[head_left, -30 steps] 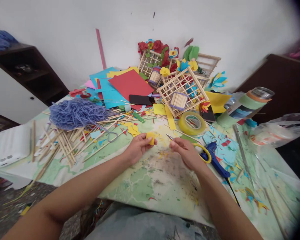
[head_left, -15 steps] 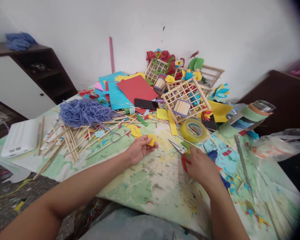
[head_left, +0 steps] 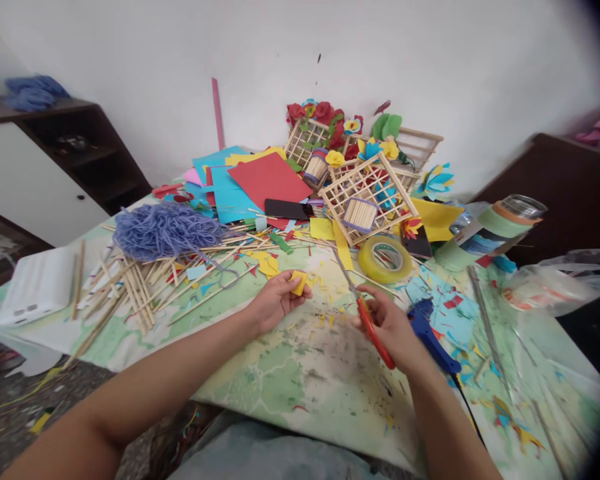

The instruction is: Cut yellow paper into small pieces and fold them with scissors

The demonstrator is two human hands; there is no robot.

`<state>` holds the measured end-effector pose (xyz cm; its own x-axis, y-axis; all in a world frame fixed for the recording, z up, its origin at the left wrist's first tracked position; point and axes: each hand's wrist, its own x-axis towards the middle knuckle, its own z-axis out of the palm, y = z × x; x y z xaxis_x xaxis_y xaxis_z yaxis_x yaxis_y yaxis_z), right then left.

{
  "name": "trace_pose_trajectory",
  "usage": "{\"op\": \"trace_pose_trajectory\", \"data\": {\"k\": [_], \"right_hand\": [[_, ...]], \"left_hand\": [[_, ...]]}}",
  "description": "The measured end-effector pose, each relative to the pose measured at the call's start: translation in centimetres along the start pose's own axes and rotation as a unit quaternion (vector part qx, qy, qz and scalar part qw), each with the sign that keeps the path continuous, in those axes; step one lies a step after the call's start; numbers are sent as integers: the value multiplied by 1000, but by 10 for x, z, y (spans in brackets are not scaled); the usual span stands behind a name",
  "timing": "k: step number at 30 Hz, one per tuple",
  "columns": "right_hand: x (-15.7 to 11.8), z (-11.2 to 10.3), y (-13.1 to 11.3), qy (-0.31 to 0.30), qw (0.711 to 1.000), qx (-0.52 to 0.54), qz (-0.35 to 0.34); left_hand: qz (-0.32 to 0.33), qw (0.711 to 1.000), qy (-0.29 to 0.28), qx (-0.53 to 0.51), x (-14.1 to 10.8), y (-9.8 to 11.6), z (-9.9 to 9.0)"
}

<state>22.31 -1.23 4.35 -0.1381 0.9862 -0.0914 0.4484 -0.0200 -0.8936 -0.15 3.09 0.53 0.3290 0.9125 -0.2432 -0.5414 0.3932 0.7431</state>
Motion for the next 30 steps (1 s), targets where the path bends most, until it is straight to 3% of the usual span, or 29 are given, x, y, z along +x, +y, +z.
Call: {"op": "trace_pose_trajectory", "data": {"k": [2, 4, 8, 12, 21, 30], "right_hand": [[-6, 12, -3, -121, 982, 147, 19], [-12, 22, -6, -206, 954, 217, 4], [-18, 32, -3, -280, 916, 285, -21], [-18, 35, 4, -301, 899, 317, -14], [-19, 34, 4, -303, 893, 332, 7], [-18, 35, 11, -294, 885, 359, 30]], "left_hand": [[-2, 1000, 1, -8, 0, 1, 0], [-4, 1000, 5, -11, 0, 3, 0], [-6, 999, 42, -34, 0, 7, 3], [-5, 996, 66, -52, 1, 9, 4], [20, 996, 64, -58, 3, 10, -1], [37, 999, 33, -1, -1, 8, 3]]}}
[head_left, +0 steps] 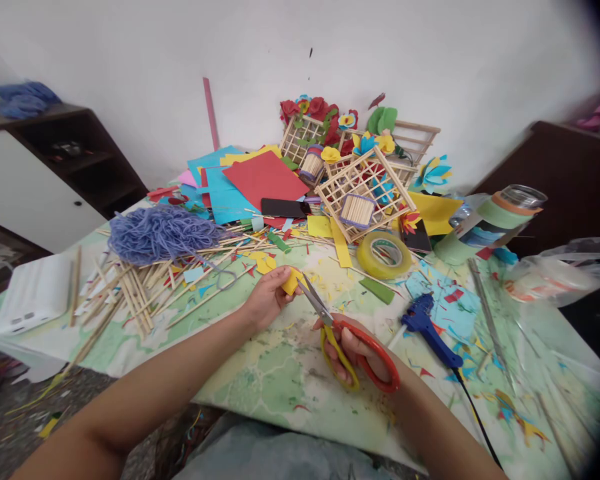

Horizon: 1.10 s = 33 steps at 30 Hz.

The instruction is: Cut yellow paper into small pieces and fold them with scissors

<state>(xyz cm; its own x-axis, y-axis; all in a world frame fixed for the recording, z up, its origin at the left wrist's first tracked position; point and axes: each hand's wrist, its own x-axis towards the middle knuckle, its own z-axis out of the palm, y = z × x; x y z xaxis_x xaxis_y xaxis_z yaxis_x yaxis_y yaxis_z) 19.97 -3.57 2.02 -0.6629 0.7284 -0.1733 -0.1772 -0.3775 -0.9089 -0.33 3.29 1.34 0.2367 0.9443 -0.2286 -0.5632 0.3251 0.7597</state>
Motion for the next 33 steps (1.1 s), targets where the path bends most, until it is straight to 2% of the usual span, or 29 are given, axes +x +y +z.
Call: {"op": "trace_pose_trajectory", "data": {"k": [9, 13, 30, 33], "right_hand": [[1, -5, 7, -17, 1000, 9, -12], [1, -6, 7, -20, 1000, 8, -18], [0, -5, 5, -17, 1000, 4, -6], [0, -5, 4, -18, 1000, 3, -5]], "left_hand": [[31, 1000, 3, 3, 2, 3, -2], [28, 999, -6, 14, 2, 1, -1], [37, 999, 18, 2, 4, 2, -4], [40, 999, 6, 18, 4, 2, -4]]}}
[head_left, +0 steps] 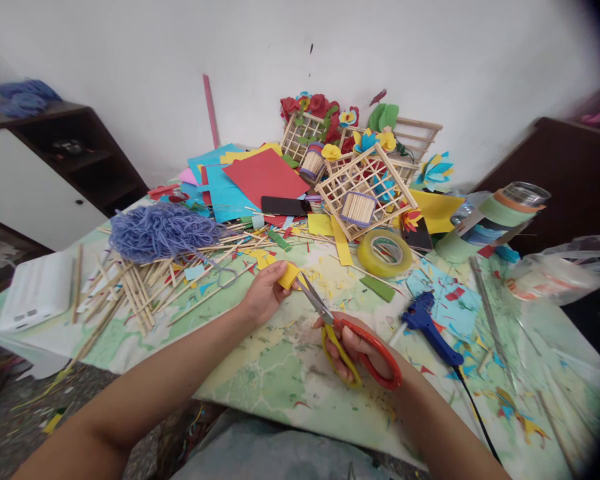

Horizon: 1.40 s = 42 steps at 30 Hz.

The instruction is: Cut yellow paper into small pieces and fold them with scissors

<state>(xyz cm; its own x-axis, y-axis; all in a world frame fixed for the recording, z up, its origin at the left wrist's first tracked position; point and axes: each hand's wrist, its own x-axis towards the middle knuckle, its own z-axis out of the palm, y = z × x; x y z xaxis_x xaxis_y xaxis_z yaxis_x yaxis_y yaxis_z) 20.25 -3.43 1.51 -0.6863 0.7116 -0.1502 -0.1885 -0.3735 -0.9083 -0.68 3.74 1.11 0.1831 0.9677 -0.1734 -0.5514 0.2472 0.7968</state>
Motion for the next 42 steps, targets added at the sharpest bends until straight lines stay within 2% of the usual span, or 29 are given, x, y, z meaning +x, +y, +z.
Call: {"op": "trace_pose_trajectory", "data": {"k": [12, 19, 27, 33, 37, 40, 42], "right_hand": [[0, -2, 1, -5, 1000, 9, -4], [0, -4, 2, -23, 1000, -3, -16], [1, 1, 0, -12, 1000, -17, -23], [0, 1, -6, 19, 998, -59, -21], [0, 1, -11, 44, 995, -92, -21], [1, 0, -15, 110, 987, -116, -32], [2, 0, -18, 182, 973, -141, -32]], "left_hand": [[-1, 990, -84, 111, -6, -4, 3], [-39, 970, -141, 193, -7, -3, 1], [-43, 959, -168, 225, -3, -1, -5], [-46, 962, -160, 218, -2, -2, -7], [-42, 952, -164, 253, -3, -1, -5], [-13, 922, -176, 345, -5, -3, -2], [35, 880, -178, 439, -6, -4, -1]]}}
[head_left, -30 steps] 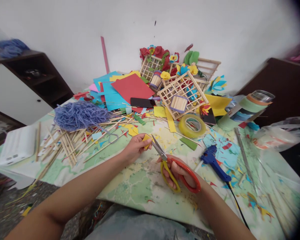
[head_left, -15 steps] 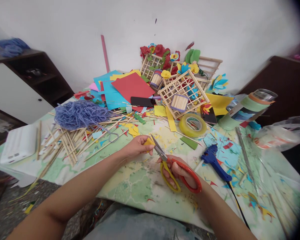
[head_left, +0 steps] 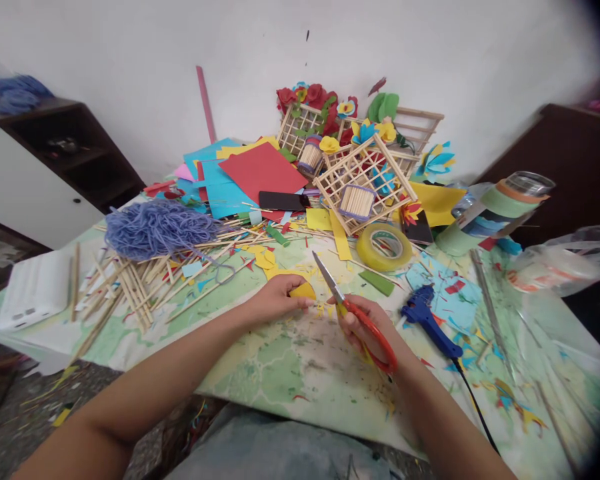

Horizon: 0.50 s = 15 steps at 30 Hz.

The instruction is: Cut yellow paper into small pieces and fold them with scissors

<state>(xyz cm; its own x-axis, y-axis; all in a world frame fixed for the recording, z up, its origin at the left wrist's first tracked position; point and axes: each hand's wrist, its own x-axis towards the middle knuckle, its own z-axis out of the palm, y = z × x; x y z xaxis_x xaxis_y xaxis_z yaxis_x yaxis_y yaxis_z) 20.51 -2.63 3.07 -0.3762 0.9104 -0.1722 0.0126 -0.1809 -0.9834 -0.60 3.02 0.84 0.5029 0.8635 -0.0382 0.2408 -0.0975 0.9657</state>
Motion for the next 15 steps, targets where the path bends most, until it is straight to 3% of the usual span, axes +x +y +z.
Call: {"op": "trace_pose_trajectory", "data": {"k": [3, 9, 15], "right_hand": [[3, -2, -2, 77, 996, -42, 24], [6, -5, -1, 103, 992, -62, 25], [8, -3, 3, 106, 992, -54, 33]], "left_hand": [[45, 993, 28, 107, 1, -1, 1], [77, 963, 193, 171, 6, -6, -18], [64, 951, 160, 257, 12, -15, -29]]}}
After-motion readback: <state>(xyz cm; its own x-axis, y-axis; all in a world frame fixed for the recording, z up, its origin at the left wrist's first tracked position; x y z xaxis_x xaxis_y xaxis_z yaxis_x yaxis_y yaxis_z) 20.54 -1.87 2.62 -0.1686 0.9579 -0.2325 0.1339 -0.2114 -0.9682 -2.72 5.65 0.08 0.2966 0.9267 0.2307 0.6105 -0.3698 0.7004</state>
